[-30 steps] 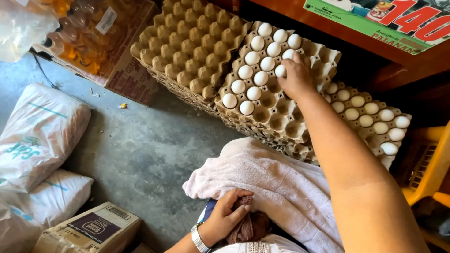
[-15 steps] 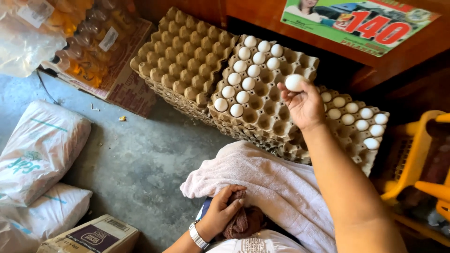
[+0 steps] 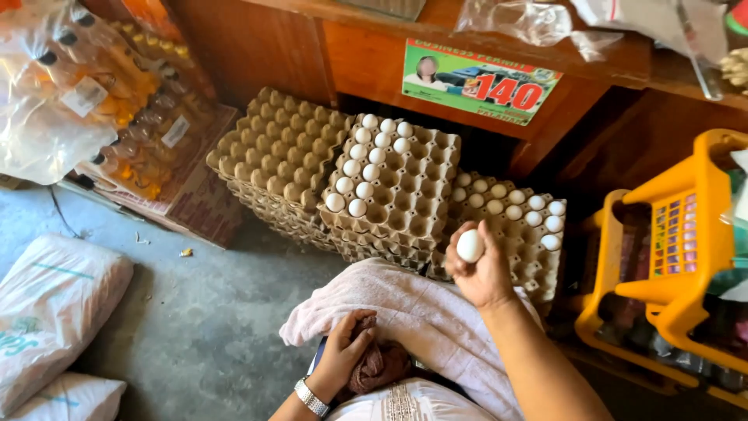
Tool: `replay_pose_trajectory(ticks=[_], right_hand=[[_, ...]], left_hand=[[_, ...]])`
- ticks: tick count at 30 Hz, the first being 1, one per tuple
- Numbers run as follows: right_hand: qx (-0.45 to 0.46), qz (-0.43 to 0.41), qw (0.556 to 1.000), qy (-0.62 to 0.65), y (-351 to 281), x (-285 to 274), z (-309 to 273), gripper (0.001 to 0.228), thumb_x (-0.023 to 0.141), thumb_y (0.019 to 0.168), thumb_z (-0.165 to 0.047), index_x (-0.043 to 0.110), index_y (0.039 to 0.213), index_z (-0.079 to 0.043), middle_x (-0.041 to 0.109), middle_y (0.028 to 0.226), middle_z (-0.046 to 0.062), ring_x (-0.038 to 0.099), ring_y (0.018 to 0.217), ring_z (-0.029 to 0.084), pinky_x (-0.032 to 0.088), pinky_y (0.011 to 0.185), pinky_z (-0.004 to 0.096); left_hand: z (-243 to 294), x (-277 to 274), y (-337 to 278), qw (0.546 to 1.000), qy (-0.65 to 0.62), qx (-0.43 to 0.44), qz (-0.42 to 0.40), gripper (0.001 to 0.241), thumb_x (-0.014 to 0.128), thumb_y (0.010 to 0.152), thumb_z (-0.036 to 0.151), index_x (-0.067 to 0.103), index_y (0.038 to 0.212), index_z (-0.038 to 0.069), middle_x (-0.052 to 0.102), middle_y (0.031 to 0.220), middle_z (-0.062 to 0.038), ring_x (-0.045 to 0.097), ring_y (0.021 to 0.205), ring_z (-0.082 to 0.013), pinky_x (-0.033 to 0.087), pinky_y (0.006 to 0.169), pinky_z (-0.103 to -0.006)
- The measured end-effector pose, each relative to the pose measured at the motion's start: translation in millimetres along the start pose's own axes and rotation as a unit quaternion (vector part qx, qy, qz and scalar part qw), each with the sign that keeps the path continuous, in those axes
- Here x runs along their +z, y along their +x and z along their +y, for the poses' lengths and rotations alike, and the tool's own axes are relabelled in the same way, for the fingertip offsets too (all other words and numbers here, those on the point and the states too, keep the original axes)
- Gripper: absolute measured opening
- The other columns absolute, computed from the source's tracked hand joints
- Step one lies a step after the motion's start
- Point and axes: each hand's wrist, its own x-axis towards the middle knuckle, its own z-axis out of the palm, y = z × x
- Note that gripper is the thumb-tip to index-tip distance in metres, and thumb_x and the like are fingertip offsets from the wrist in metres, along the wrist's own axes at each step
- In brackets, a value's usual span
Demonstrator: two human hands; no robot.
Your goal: Checking and sorting eggs into cardboard trays in a grocery store.
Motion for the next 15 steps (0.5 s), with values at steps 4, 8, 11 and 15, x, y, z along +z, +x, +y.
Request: replay_pose_trajectory(ticks=[4, 8, 11, 15], right_hand=[[0.112, 0.011, 0.990, -0.082, -38.4, 0.5, 24.8, 0.034, 0.052, 0.104, -0.038, 0.066, 0.104, -0.007, 0.064, 0.087, 0.009, 0.052, 0.060, 0.014, 0.041, 0.042, 0.026], [0.287, 0.025, 0.950, -0.121, -83.6, 17.6, 49.7, 0.037, 0.056, 0.095, -0.015, 0.065, 0.130, -0.007, 0.059, 0.100, 0.016, 0.051, 0.075, 0.020, 0.046, 0.052, 0.027], [0.297, 0.013, 0.947, -0.123, -101.8, 1.0, 80.5, 0.037, 0.063, 0.095, -0.016, 0.054, 0.129, -0.003, 0.065, 0.103, 0.016, 0.059, 0.077, 0.018, 0.048, 0.059, 0.026], [0.327, 0.010, 0.939, -0.102, -120.0, 42.1, 81.4, 0.054, 0.065, 0.091, -0.013, 0.051, 0.141, 0.002, 0.060, 0.124, 0.017, 0.058, 0.106, 0.023, 0.049, 0.096, 0.040]], left_hand=[[-4.8, 1.4, -4.5, 1.000, -0.017, 0.019, 0.016, 0.034, 0.063, 0.091, 0.002, 0.066, 0.125, 0.002, 0.073, 0.120, -0.007, 0.067, 0.106, -0.0144, 0.052, 0.095, -0.0271], [7.8, 1.2, -13.3, 0.999, -0.017, 0.031, 0.041, 0.031, 0.061, 0.096, 0.009, 0.066, 0.126, 0.003, 0.073, 0.118, -0.005, 0.064, 0.103, -0.0131, 0.051, 0.091, -0.0266], [22.5, -0.5, -21.2, 0.995, -0.023, 0.090, 0.042, 0.031, 0.057, 0.098, 0.010, 0.066, 0.126, 0.002, 0.073, 0.122, -0.006, 0.065, 0.107, -0.0149, 0.049, 0.094, -0.0278], [82.2, 3.6, -37.8, 0.979, 0.070, 0.189, 0.035, 0.026, 0.056, 0.098, 0.012, 0.067, 0.120, 0.005, 0.065, 0.109, -0.007, 0.062, 0.096, -0.0187, 0.049, 0.088, -0.0301]])
